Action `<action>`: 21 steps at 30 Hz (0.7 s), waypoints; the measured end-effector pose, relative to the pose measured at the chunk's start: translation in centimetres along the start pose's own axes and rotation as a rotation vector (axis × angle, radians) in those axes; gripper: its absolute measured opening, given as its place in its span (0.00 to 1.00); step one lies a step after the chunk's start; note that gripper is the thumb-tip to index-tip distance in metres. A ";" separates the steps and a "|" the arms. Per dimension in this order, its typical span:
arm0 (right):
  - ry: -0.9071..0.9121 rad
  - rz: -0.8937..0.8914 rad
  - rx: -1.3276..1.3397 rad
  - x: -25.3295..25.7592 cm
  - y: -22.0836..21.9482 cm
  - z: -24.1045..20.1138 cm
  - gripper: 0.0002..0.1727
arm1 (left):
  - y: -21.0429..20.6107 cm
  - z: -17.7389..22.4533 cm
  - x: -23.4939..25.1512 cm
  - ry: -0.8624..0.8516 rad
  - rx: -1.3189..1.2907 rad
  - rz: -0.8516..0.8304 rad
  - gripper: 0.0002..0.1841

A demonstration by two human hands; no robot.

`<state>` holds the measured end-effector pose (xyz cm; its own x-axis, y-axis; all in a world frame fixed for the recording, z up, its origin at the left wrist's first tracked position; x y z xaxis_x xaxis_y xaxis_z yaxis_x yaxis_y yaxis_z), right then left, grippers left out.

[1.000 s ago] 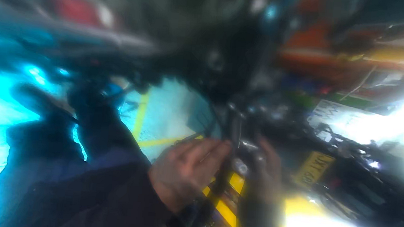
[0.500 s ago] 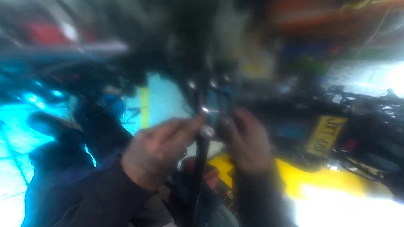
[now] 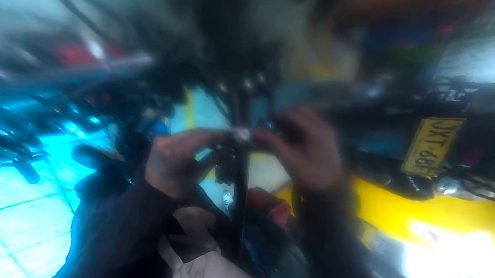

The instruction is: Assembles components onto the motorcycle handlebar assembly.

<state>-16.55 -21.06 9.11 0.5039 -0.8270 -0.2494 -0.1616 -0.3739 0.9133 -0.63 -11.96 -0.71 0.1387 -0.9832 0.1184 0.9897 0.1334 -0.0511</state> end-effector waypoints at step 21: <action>0.109 0.217 0.336 -5.0 -1.8 1.6 0.19 | -1.1 4.2 -2.2 -0.004 0.224 -0.115 0.09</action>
<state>-20.13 -16.94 8.15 0.5115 -0.8592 -0.0102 -0.5328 -0.3264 0.7808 -1.90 -9.40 3.26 0.0245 -0.9932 0.1142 0.9819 0.0454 0.1841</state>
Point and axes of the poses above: each hand's wrist, its own x-axis towards the middle knuckle, its own y-axis out of the back of the hand, z = x × y, the point moved 8 cm from there along x, towards the middle knuckle, and after that the axes turned 8 degrees about y, right-handed, at the moved point
